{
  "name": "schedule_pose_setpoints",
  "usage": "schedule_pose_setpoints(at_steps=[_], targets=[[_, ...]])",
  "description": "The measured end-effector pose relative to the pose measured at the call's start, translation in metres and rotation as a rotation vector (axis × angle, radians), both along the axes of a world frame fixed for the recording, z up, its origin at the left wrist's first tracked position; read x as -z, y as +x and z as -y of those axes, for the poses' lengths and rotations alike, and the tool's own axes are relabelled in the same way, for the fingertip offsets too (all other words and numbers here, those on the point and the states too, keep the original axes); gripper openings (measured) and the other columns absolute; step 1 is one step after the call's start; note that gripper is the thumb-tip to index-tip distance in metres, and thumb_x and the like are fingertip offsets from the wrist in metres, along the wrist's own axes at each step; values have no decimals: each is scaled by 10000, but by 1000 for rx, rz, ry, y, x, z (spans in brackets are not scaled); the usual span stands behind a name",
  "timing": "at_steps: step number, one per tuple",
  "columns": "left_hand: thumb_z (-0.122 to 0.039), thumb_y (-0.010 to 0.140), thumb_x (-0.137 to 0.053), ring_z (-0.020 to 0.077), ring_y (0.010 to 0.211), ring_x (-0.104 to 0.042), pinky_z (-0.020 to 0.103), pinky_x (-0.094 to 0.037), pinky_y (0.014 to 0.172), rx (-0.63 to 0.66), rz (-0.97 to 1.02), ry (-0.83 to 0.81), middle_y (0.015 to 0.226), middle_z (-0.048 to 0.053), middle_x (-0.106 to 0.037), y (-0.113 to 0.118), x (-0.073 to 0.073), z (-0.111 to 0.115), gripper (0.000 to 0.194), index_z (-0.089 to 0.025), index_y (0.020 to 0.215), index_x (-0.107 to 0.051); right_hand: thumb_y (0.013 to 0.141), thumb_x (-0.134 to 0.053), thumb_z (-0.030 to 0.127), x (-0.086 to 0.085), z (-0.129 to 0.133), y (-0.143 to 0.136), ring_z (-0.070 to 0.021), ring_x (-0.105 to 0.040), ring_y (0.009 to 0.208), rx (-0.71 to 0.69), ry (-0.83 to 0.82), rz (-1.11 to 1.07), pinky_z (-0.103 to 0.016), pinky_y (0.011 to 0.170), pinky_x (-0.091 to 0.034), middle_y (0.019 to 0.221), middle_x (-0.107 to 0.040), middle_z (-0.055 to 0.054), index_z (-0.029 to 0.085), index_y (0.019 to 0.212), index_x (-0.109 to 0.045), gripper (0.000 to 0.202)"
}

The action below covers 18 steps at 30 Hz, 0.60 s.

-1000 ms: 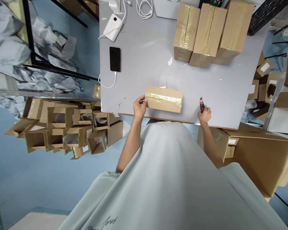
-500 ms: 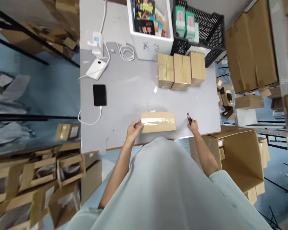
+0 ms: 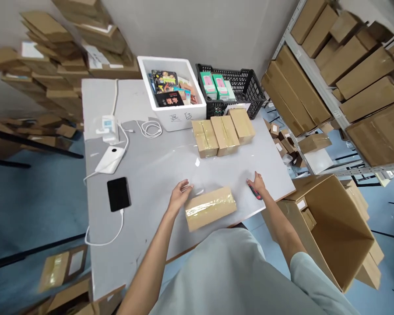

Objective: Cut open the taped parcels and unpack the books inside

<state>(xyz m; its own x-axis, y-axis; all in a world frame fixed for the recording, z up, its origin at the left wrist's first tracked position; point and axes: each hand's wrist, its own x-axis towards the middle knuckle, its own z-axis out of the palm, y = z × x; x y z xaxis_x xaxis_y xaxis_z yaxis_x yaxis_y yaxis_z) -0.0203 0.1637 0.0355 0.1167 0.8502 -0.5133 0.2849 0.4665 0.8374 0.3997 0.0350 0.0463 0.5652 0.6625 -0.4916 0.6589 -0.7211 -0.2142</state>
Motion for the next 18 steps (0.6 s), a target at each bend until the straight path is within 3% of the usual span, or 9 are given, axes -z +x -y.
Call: schedule_pose_setpoints(at_steps=[3,6,8,11,14,18], targets=[[-444,906,-864,383,1429,-750,526,-649,1174,1,-55,39,1564,218,-734,27,-6,-40,581,-228,1428,-728,1055,-730,484,-6,-49,26,-355,-449,1700,-14,118,-5,-409,1385,-356,1825,-417,-303,55,1820,-271,990],[-482,914,-882,394,1476,-718,524,-634,1183,-20,-103,72,1632,257,-676,55,-9,-78,705,-213,1530,-669,962,-844,602,-8,-105,46,-411,-346,1753,-33,314,14,-505,1410,-334,1867,-307,-339,60,1838,-209,1210],[-511,895,-904,408,1498,-700,534,-622,1192,-33,-147,80,1659,281,-644,72,-9,-103,791,-204,1572,-632,892,-893,707,-6,-141,51,-458,-257,1783,-72,437,30,-581,1424,-299,1896,-216,-354,69,1846,-194,1345],[-558,834,-947,433,1494,-693,551,-609,1191,-35,-210,78,1642,311,-642,95,-7,-138,876,-188,1562,-629,874,-872,798,-2,-184,48,-479,-128,1816,-175,525,31,-656,1443,-216,1927,-134,-338,91,1853,-211,1377],[-612,719,-1001,427,1430,-721,542,-597,1198,14,-224,82,1521,273,-736,112,-5,-166,848,-192,1401,-724,897,-833,820,4,-207,40,-491,-54,1824,-198,556,20,-722,1436,-171,1935,-110,-333,106,1854,-227,1339],[-675,578,-1026,394,1276,-773,535,-607,1175,85,-198,74,1330,185,-837,121,-6,-189,809,-205,1187,-779,922,-803,833,12,-216,33,-515,-24,1820,-95,590,19,-773,1420,-160,1932,-85,-355,91,1861,-193,1343]])
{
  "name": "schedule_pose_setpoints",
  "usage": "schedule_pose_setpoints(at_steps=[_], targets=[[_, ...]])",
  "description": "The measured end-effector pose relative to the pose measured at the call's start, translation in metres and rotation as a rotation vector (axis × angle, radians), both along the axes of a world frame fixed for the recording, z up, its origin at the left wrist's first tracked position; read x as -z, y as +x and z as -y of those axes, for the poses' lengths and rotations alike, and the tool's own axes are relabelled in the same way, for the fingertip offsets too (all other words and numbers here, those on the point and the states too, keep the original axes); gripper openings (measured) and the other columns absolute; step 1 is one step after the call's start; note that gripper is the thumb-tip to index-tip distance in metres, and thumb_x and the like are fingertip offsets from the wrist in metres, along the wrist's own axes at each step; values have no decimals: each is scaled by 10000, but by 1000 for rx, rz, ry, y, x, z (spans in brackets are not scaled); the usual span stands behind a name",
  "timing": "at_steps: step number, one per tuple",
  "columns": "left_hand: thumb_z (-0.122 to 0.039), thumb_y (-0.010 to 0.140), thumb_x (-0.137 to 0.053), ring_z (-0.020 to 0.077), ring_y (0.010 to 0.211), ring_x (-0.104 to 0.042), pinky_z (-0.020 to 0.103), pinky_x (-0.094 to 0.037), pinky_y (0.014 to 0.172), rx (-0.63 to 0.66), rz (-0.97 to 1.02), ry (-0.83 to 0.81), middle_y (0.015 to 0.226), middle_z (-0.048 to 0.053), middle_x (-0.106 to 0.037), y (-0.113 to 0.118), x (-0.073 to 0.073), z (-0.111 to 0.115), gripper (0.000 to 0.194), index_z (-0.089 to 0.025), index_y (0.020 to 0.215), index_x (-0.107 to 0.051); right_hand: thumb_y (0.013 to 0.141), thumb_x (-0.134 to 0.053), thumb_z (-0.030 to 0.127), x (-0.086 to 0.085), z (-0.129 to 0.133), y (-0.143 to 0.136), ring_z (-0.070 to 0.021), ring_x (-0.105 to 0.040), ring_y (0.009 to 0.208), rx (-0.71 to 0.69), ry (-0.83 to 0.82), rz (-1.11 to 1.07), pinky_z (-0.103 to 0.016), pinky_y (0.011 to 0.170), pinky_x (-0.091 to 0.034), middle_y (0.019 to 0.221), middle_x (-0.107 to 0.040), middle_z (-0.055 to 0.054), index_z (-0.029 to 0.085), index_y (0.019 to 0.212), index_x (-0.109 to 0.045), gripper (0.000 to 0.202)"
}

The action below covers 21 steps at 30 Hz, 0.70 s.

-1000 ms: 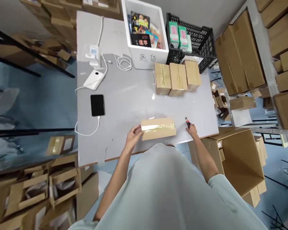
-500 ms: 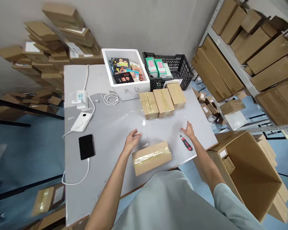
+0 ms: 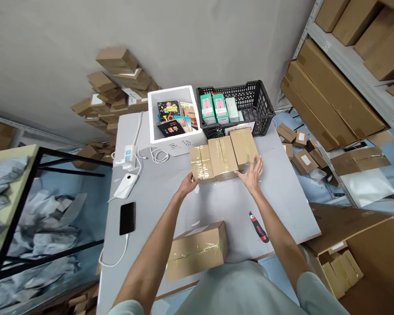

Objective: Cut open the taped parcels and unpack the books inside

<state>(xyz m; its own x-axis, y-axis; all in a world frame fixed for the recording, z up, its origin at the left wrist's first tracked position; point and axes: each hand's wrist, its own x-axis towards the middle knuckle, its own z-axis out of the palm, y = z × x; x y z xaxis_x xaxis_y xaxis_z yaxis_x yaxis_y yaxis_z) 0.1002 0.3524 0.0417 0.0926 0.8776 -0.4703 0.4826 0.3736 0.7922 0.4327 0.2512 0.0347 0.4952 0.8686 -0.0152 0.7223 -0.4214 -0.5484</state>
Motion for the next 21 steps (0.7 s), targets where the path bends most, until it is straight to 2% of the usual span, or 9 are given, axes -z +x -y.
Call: schedule_pose_setpoints(at_steps=[3,5,7,9,11,15,18,21], targets=[[-704,524,-1034,388,1228,-792,529,-629,1140,16,18,-33,1344,179,-839,-2,-4,-7,881,-206,1204,-777,865,-847,867,6,-3,3,-516,-2,1826,9,28,-46,-773,1423,-153,1947,-52,-333,115,1870,-194,1415],[-733,531,-1031,397,1256,-790,544,-642,1129,24,25,-60,1393,181,-825,-3,-6,-7,927,-215,1254,-769,789,-882,910,12,-5,12,-508,-8,1831,-21,51,-156,-743,1432,-176,1954,-16,-320,119,1874,-178,1516],[-756,578,-1026,398,1327,-770,561,-654,1125,3,61,-116,1479,174,-788,-3,-7,-6,960,-242,1336,-739,761,-863,947,19,-10,25,-484,-55,1837,0,92,-331,-680,1444,-220,1952,-17,-326,92,1876,-126,1586],[-751,625,-1031,392,1408,-735,570,-656,1139,-44,125,-175,1579,164,-729,0,-6,-4,984,-278,1416,-688,797,-810,954,26,-16,39,-457,-164,1828,98,133,-513,-613,1447,-267,1941,-96,-340,60,1870,-86,1574],[-722,637,-1054,393,1466,-701,580,-644,1175,-85,167,-205,1633,155,-687,2,-3,-1,1010,-306,1462,-647,835,-783,925,32,-22,51,-438,-313,1785,186,167,-637,-575,1438,-307,1909,-255,-333,69,1860,-150,1478],[-703,647,-1067,412,1471,-700,607,-627,1207,-90,141,-206,1606,157,-697,5,3,10,1017,-306,1479,-639,861,-820,789,40,-21,58,-401,-603,1563,207,268,-650,-550,1354,-446,1722,-598,-246,174,1732,-480,1119],[-677,661,-1069,382,1417,-734,575,-649,1186,-99,157,-199,1584,149,-707,11,9,23,978,-295,1461,-655,880,-817,689,47,-2,57,-387,-659,1458,278,324,-597,-556,1294,-502,1587,-694,-221,194,1614,-600,912],[-619,680,-1078,346,1356,-760,531,-683,1144,-102,207,-168,1543,152,-718,29,16,36,925,-253,1427,-674,899,-803,643,57,24,66,-383,-657,1463,338,370,-582,-561,1291,-502,1537,-707,-224,185,1571,-612,835]])
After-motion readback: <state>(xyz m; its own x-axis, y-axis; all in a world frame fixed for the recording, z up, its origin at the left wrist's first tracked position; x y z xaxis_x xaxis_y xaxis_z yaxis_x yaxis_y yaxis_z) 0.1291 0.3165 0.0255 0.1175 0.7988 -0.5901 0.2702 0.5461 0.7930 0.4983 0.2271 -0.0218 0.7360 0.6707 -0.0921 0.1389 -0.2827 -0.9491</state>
